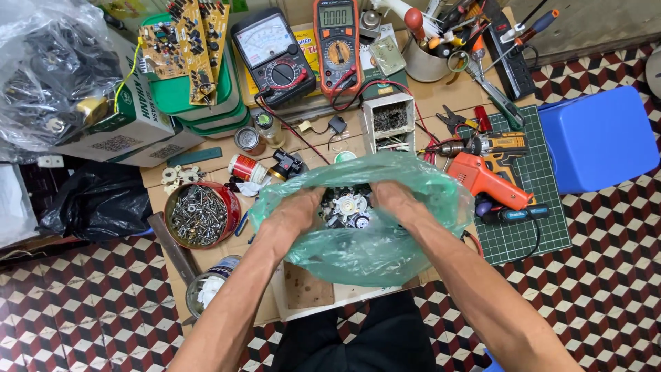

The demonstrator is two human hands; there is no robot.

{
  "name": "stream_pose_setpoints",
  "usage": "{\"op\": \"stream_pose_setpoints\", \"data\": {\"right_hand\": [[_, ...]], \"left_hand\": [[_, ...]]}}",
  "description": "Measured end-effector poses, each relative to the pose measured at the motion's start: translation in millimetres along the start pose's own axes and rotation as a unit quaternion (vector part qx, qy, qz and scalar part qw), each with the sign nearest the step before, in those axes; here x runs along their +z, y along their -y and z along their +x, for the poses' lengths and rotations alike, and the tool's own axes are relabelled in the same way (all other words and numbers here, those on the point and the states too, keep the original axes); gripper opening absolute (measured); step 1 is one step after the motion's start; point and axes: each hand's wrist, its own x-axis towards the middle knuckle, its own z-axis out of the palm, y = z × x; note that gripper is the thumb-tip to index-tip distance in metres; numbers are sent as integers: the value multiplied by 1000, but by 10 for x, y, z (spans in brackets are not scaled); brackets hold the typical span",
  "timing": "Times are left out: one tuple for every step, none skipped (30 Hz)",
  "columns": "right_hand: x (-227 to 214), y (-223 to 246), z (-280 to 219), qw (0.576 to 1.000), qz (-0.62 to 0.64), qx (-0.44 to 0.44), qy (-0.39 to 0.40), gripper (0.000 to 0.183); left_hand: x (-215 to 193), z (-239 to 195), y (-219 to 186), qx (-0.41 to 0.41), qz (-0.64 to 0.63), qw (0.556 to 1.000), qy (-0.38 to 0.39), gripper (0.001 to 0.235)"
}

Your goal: The person sorts small electronic components from a green plastic bag onto a cluttered workbench. They pick up individual items, examine them, and place them on the table or into other containers. The person also handles plastic bags and wires, organizing them on the workbench.

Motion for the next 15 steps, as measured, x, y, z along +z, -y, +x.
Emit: {"op": "stream_pose_setpoints", "data": {"right_hand": [[55, 8, -52, 1000, 1, 2, -1, 40], [102, 24, -84, 969, 217, 113, 26, 26], [148, 46, -115, 880, 420, 215, 54, 38], [-25, 154, -273, 880, 420, 215, 54, 38], [-198, 267, -431, 922, 365, 127, -12, 30], [-379, 378, -575, 950, 302, 33, -76, 29], [-547, 536, -620, 950, 301, 31, -76, 29], [-705, 702, -675, 969, 220, 113, -12, 31], [-863, 869, -734, 971, 134, 193, 53, 35], [-532, 746, -770, 971, 133, 191, 53, 35], [-203, 624, -810, 953, 229, 196, 13, 35], [120, 504, -843, 925, 323, 199, -28, 34], [-36, 587, -926, 926, 322, 196, -29, 34], [-193, 671, -1011, 880, 440, 179, -20, 33], [-348, 758, -1101, 820, 551, 158, -10, 37]], "left_hand": [[67, 18, 60, 2, 1, 1000, 1, 80], [128, 30, 127, 2, 38, 999, 5, 87], [186, 39, 198, 3, 76, 997, 8, 96], [194, -8, 167, 3, 75, 997, 8, 96], [200, -57, 139, -3, 113, 993, 17, 92], [199, -105, 113, -9, 150, 988, 24, 88], [253, -116, 139, -10, 149, 989, 23, 88], [313, -139, 171, -25, 151, 988, 29, 70], [376, -166, 202, -40, 154, 987, 36, 54], [518, -99, 301, -41, 153, 987, 35, 54], [661, -38, 397, -65, 149, 986, 45, 51], [795, 24, 494, -89, 145, 984, 54, 49], [847, 67, 529, -90, 144, 984, 51, 49], [897, 107, 563, -92, 152, 983, 51, 46], [948, 143, 597, -94, 160, 981, 50, 43]]}}
